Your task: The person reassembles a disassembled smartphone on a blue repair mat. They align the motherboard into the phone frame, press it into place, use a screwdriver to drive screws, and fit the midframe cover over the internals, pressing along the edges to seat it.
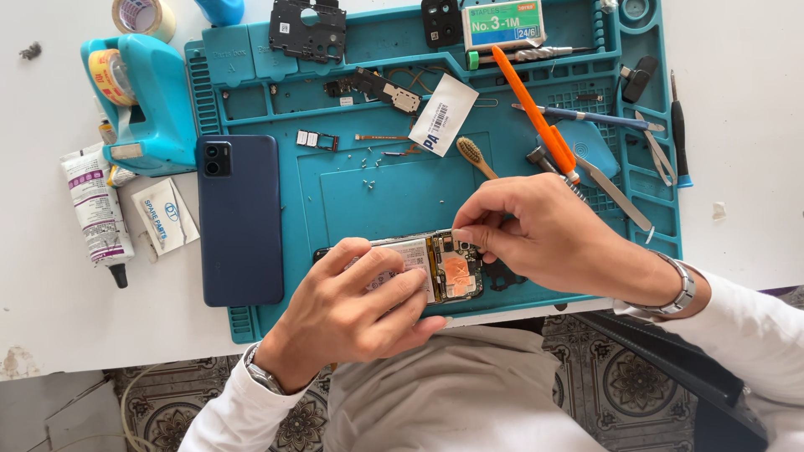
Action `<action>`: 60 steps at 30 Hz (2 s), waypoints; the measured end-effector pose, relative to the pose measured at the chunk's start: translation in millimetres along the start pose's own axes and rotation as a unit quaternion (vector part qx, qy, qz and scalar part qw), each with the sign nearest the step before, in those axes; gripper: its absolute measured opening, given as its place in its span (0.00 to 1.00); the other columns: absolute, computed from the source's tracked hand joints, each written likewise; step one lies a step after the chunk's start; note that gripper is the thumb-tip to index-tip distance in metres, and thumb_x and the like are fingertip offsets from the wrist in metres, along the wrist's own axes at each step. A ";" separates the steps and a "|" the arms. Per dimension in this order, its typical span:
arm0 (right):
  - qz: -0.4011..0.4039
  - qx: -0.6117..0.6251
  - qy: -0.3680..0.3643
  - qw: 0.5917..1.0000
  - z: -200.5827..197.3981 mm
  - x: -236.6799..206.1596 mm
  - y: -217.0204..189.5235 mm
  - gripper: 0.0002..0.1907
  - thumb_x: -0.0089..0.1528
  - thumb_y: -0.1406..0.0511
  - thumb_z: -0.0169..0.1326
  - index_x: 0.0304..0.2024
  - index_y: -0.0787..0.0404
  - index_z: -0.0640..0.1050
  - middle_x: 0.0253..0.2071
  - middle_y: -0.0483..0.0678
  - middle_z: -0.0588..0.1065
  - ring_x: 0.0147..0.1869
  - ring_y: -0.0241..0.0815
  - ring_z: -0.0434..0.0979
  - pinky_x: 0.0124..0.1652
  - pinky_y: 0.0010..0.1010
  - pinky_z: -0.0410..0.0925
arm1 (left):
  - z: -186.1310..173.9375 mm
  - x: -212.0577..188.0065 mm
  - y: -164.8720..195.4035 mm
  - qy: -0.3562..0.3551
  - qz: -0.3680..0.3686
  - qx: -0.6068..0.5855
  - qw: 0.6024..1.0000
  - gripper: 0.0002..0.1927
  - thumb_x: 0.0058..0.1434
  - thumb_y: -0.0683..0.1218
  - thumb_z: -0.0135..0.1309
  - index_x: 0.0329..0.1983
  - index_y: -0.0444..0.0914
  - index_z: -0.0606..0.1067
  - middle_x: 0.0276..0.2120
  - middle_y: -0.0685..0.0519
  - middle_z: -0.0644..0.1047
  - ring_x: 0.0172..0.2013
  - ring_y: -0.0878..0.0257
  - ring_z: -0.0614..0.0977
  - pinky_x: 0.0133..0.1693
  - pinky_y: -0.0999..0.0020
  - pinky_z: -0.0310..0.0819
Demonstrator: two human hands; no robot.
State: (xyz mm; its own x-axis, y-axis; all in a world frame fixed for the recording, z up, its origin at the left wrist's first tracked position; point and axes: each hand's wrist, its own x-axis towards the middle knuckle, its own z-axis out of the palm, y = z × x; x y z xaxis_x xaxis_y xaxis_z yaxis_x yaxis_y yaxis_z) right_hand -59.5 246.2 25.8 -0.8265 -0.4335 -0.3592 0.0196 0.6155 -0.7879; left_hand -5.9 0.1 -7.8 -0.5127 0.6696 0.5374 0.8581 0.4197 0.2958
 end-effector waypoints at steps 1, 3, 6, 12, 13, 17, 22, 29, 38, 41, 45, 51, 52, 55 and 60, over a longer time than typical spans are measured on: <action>-0.018 -0.001 0.004 1.000 0.3 0.0 1.3 0.05 0.58 0.68 0.61 0.35 0.64 0.82 0.26 0.45 0.81 0.26 0.32 0.81 0.27 0.24 0.74 | 0.1 0.2 -0.5 0.000 0.001 -0.001 1.000 0.15 0.62 0.54 0.66 0.29 0.39 0.81 0.38 0.57 0.80 0.40 0.61 0.79 0.44 0.61 0.72; -0.055 -0.001 0.010 0.998 0.4 -0.7 3.7 0.05 0.58 0.69 0.62 0.35 0.64 0.82 0.28 0.45 0.81 0.27 0.32 0.82 0.27 0.23 0.74 | 0.4 0.5 -0.2 -0.002 0.000 -0.001 1.000 0.15 0.62 0.54 0.66 0.28 0.39 0.80 0.37 0.56 0.80 0.40 0.61 0.79 0.44 0.61 0.72; -0.110 -0.054 0.026 0.992 0.6 -2.4 6.6 0.04 0.57 0.68 0.63 0.34 0.63 0.83 0.28 0.45 0.80 0.25 0.35 0.79 0.25 0.26 0.69 | 0.7 1.2 0.4 0.003 -0.006 0.000 1.000 0.15 0.62 0.54 0.66 0.29 0.39 0.81 0.38 0.57 0.80 0.40 0.62 0.79 0.44 0.61 0.73; -0.134 -0.069 0.039 0.988 2.7 -6.1 11.3 0.05 0.58 0.67 0.63 0.34 0.63 0.83 0.30 0.44 0.78 0.25 0.37 0.77 0.25 0.27 0.68 | -3.4 8.1 1.7 -0.027 -0.143 -0.035 0.989 0.18 0.55 0.57 0.69 0.34 0.42 0.77 0.39 0.57 0.78 0.48 0.56 0.78 0.49 0.57 0.67; -0.149 -0.072 0.043 0.985 3.3 -5.9 12.1 0.05 0.58 0.67 0.63 0.35 0.62 0.83 0.31 0.45 0.78 0.25 0.37 0.77 0.25 0.27 0.68 | -4.0 10.1 0.5 -0.045 -0.159 -0.045 0.985 0.24 0.52 0.60 0.69 0.41 0.40 0.77 0.42 0.55 0.77 0.49 0.54 0.76 0.49 0.56 0.66; -0.159 -0.078 0.042 0.983 4.5 -5.5 15.5 0.05 0.58 0.67 0.63 0.35 0.62 0.83 0.34 0.45 0.78 0.25 0.37 0.76 0.25 0.27 0.69 | -4.9 15.8 -2.3 -0.098 -0.182 -0.059 0.977 0.41 0.45 0.65 0.69 0.57 0.38 0.75 0.50 0.51 0.73 0.51 0.51 0.71 0.50 0.54 0.63; -0.141 -0.086 0.026 0.986 2.7 -5.7 17.3 0.05 0.57 0.68 0.63 0.35 0.62 0.84 0.34 0.45 0.78 0.25 0.38 0.78 0.24 0.26 0.69 | -1.9 14.9 -4.2 -0.101 -0.176 -0.071 0.977 0.40 0.45 0.66 0.69 0.58 0.43 0.76 0.50 0.54 0.74 0.53 0.52 0.71 0.52 0.54 0.63; -0.143 -0.101 0.020 0.984 0.7 -7.3 13.0 0.05 0.56 0.68 0.63 0.34 0.62 0.84 0.33 0.44 0.80 0.29 0.38 0.82 0.28 0.26 0.72 | 2.4 9.2 -7.9 -0.090 -0.197 -0.098 0.971 0.37 0.43 0.68 0.70 0.50 0.42 0.77 0.50 0.54 0.73 0.53 0.52 0.71 0.51 0.54 0.62; -0.145 -0.106 0.017 0.984 1.8 -5.5 15.5 0.04 0.56 0.67 0.63 0.33 0.61 0.84 0.32 0.44 0.80 0.29 0.38 0.82 0.28 0.27 0.72 | 1.7 6.9 -11.5 -0.069 -0.218 -0.144 0.963 0.29 0.41 0.64 0.73 0.43 0.47 0.81 0.53 0.59 0.76 0.54 0.55 0.71 0.53 0.58 0.62; -0.151 -0.105 0.019 0.983 2.2 -6.0 17.6 0.04 0.56 0.68 0.63 0.33 0.61 0.84 0.33 0.44 0.80 0.30 0.38 0.82 0.28 0.27 0.72 | 1.5 6.3 -12.6 -0.067 -0.224 -0.153 0.960 0.27 0.42 0.63 0.72 0.43 0.49 0.83 0.54 0.60 0.76 0.54 0.56 0.71 0.53 0.59 0.62; -0.163 -0.093 0.020 0.982 1.7 -6.1 19.0 0.04 0.56 0.68 0.62 0.33 0.62 0.84 0.33 0.44 0.80 0.30 0.38 0.82 0.28 0.27 0.72 | 1.2 6.5 -13.7 -0.067 -0.227 -0.158 0.959 0.26 0.42 0.62 0.73 0.44 0.51 0.83 0.52 0.62 0.77 0.53 0.57 0.72 0.52 0.60 0.62; -0.145 -0.090 0.016 0.985 1.1 -5.8 19.3 0.04 0.56 0.67 0.63 0.33 0.61 0.84 0.32 0.44 0.80 0.27 0.38 0.81 0.26 0.27 0.71 | -1.2 10.4 -12.8 -0.079 -0.224 -0.153 0.959 0.24 0.42 0.61 0.73 0.42 0.51 0.82 0.52 0.61 0.76 0.53 0.56 0.72 0.51 0.59 0.60; -0.148 -0.090 0.017 0.985 0.7 -5.7 19.2 0.04 0.56 0.67 0.63 0.33 0.62 0.84 0.32 0.44 0.80 0.28 0.38 0.81 0.27 0.26 0.72 | -1.9 11.2 -13.1 -0.083 -0.227 -0.154 0.958 0.25 0.42 0.61 0.73 0.42 0.51 0.82 0.52 0.61 0.76 0.53 0.56 0.71 0.51 0.58 0.60; -0.151 -0.091 0.017 0.984 0.8 -5.6 18.9 0.04 0.56 0.67 0.63 0.33 0.62 0.84 0.32 0.44 0.80 0.28 0.38 0.81 0.27 0.26 0.72 | -3.7 13.1 -12.7 -0.098 -0.235 -0.156 0.954 0.25 0.43 0.60 0.73 0.42 0.50 0.80 0.53 0.60 0.75 0.53 0.55 0.70 0.52 0.58 0.60; -0.148 -0.093 0.013 0.984 1.2 -5.1 19.4 0.04 0.56 0.67 0.63 0.33 0.62 0.84 0.33 0.44 0.80 0.29 0.38 0.82 0.27 0.26 0.72 | -4.5 16.6 -13.6 -0.115 -0.232 -0.151 0.954 0.24 0.43 0.61 0.72 0.42 0.51 0.80 0.52 0.60 0.73 0.53 0.55 0.69 0.52 0.57 0.59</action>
State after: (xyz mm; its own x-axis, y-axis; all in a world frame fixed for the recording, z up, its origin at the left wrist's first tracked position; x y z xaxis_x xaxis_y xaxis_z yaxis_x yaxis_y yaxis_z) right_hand -54.2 259.6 11.7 -0.7949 -0.5963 -0.1123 -0.3262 0.5760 -0.7495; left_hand -26.0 2.7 0.7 -0.8020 0.5861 0.1151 0.4880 0.5319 0.6921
